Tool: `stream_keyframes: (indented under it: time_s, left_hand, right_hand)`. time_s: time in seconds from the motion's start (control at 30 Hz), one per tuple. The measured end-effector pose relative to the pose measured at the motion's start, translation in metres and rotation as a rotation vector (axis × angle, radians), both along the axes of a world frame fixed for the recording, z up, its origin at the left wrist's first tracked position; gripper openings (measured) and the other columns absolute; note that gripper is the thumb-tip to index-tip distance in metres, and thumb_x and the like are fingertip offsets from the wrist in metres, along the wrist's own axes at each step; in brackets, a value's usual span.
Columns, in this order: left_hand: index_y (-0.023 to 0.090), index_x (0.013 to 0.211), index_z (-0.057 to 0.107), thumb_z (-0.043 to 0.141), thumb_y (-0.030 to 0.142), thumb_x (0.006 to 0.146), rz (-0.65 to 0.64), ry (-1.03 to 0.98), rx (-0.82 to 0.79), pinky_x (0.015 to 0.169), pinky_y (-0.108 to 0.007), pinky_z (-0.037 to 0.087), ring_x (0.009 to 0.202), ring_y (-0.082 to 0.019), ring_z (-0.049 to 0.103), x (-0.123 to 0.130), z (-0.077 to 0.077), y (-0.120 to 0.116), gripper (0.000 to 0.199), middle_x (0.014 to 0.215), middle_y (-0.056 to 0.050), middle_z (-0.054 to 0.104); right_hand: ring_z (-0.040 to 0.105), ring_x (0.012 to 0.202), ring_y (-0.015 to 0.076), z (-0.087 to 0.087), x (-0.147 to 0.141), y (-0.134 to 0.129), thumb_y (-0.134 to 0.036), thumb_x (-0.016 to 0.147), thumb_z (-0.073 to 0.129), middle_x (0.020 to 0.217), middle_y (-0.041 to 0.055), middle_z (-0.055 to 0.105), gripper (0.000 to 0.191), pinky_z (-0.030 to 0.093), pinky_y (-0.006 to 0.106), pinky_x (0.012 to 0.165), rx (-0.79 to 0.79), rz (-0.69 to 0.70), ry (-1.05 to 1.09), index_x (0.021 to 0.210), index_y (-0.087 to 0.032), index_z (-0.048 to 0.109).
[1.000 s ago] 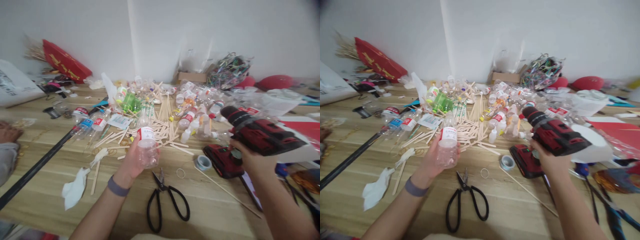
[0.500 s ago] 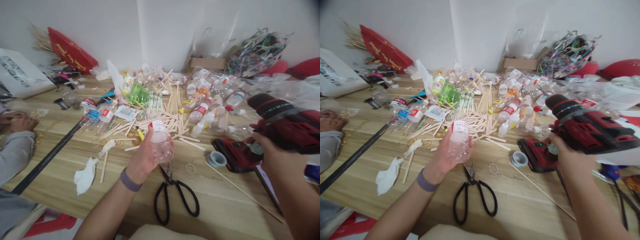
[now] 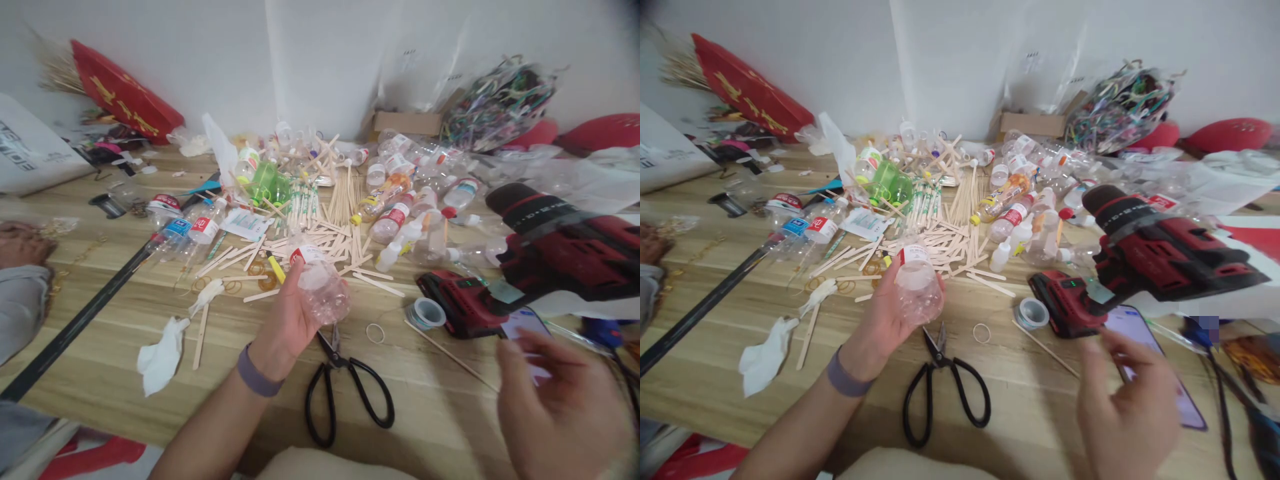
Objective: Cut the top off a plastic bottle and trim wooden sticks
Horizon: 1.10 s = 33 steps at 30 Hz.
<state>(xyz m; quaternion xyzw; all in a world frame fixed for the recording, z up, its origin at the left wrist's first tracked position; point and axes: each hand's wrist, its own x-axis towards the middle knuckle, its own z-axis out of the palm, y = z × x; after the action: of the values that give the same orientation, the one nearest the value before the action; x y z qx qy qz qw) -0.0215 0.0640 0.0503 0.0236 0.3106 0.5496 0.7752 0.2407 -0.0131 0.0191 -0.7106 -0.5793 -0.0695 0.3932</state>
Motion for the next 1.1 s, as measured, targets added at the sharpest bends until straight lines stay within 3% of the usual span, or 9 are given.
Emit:
stream_keyframes:
  time_s: [0.07, 0.13, 0.17, 0.33, 0.47, 0.6, 0.77, 0.93, 1.1]
  left_hand:
    - [0.016, 0.1, 0.06, 0.048, 0.044, 0.096, 0.021, 0.016, 0.009, 0.071, -0.038, 0.058, 0.076, -0.023, 0.07, 0.001, 0.004, -0.001, 0.03, 0.085, -0.01, 0.069]
    - [0.015, 0.097, 0.06, 0.046, 0.038, 0.095, 0.048, 0.034, 0.024, 0.071, -0.038, 0.058, 0.075, -0.023, 0.069, 0.001, 0.006, -0.001, 0.027, 0.084, -0.01, 0.068]
    - [0.014, 0.096, 0.06, 0.045, 0.035, 0.095, 0.06, 0.044, 0.03, 0.071, -0.038, 0.057, 0.075, -0.023, 0.068, 0.001, 0.007, -0.001, 0.026, 0.083, -0.011, 0.068]
    - [0.013, 0.093, 0.061, 0.045, 0.032, 0.096, 0.137, 0.104, 0.054, 0.075, -0.035, 0.056, 0.075, -0.021, 0.068, -0.001, 0.006, -0.003, 0.025, 0.082, -0.009, 0.068]
    - [0.015, 0.093, 0.061, 0.046, 0.031, 0.096, 0.214, 0.13, 0.05, 0.078, -0.034, 0.056, 0.074, -0.019, 0.068, -0.005, 0.005, -0.004, 0.022, 0.082, -0.007, 0.069]
    - [0.015, 0.091, 0.061, 0.047, 0.029, 0.095, 0.242, 0.125, 0.036, 0.076, -0.035, 0.056, 0.072, -0.019, 0.067, -0.01, 0.005, -0.004, 0.02, 0.08, -0.007, 0.068]
    - [0.016, 0.088, 0.061, 0.046, 0.029, 0.095, 0.252, 0.112, 0.026, 0.075, -0.036, 0.057, 0.071, -0.02, 0.067, -0.014, 0.006, -0.002, 0.022, 0.078, -0.007, 0.068]
    - [0.016, 0.088, 0.062, 0.044, 0.031, 0.098, 0.29, 0.146, 0.001, 0.071, -0.034, 0.059, 0.069, -0.018, 0.068, -0.015, 0.007, -0.002, 0.026, 0.078, -0.006, 0.069]
    - [0.014, 0.095, 0.064, 0.047, 0.03, 0.099, 0.31, 0.175, 0.0, 0.079, -0.034, 0.059, 0.074, -0.018, 0.069, -0.01, 0.002, -0.005, 0.024, 0.084, -0.007, 0.07]
  right_hand:
    - [0.065, 0.069, 0.0234, -0.008, -0.022, -0.012, -0.032, 0.097, 0.051, 0.088, 0.0058, 0.068, 0.013, 0.05, 0.034, 0.052, -0.165, 0.351, -0.067, 0.107, -0.03, 0.059]
    - [0.067, 0.068, 0.0194, -0.015, -0.048, -0.017, -0.024, 0.094, 0.055, 0.087, 0.0035, 0.07, 0.02, 0.055, 0.029, 0.056, -0.351, 0.789, -0.125, 0.114, -0.027, 0.059]
    - [0.069, 0.077, 0.0209, -0.018, -0.061, -0.017, -0.02, 0.091, 0.058, 0.093, 0.0052, 0.071, 0.027, 0.059, 0.031, 0.064, -0.436, 0.887, -0.167, 0.118, -0.024, 0.059]
    - [0.068, 0.091, 0.0339, -0.024, -0.108, -0.012, -0.029, 0.07, 0.084, 0.102, 0.0154, 0.066, 0.061, 0.061, 0.049, 0.075, -0.624, 0.808, -0.302, 0.124, -0.009, 0.062]
    - [0.064, 0.095, 0.0344, -0.022, -0.118, -0.011, -0.016, 0.071, 0.079, 0.104, 0.0171, 0.063, 0.052, 0.059, 0.05, 0.079, -0.662, 0.765, -0.336, 0.121, -0.009, 0.064]
    - [0.066, 0.091, 0.0305, -0.028, -0.111, -0.016, 0.001, 0.074, 0.059, 0.103, 0.0164, 0.064, 0.05, 0.059, 0.045, 0.079, -0.66, 0.772, -0.373, 0.123, -0.01, 0.062]
    - [0.068, 0.091, 0.0323, -0.03, -0.091, -0.019, -0.001, 0.08, 0.049, 0.101, 0.0179, 0.068, 0.047, 0.058, 0.048, 0.079, -0.63, 0.755, -0.342, 0.126, -0.008, 0.058]
    - [0.069, 0.08, 0.0196, -0.008, -0.065, -0.017, -0.014, 0.089, 0.048, 0.098, 0.0079, 0.067, 0.034, 0.058, 0.03, 0.069, -0.572, 0.821, 0.041, 0.122, -0.019, 0.053]
    - [0.069, 0.073, 0.0178, 0.012, -0.05, -0.01, -0.024, 0.097, 0.048, 0.093, 0.0054, 0.064, 0.046, 0.056, 0.025, 0.06, -0.276, 0.755, -0.161, 0.143, -0.023, 0.045]
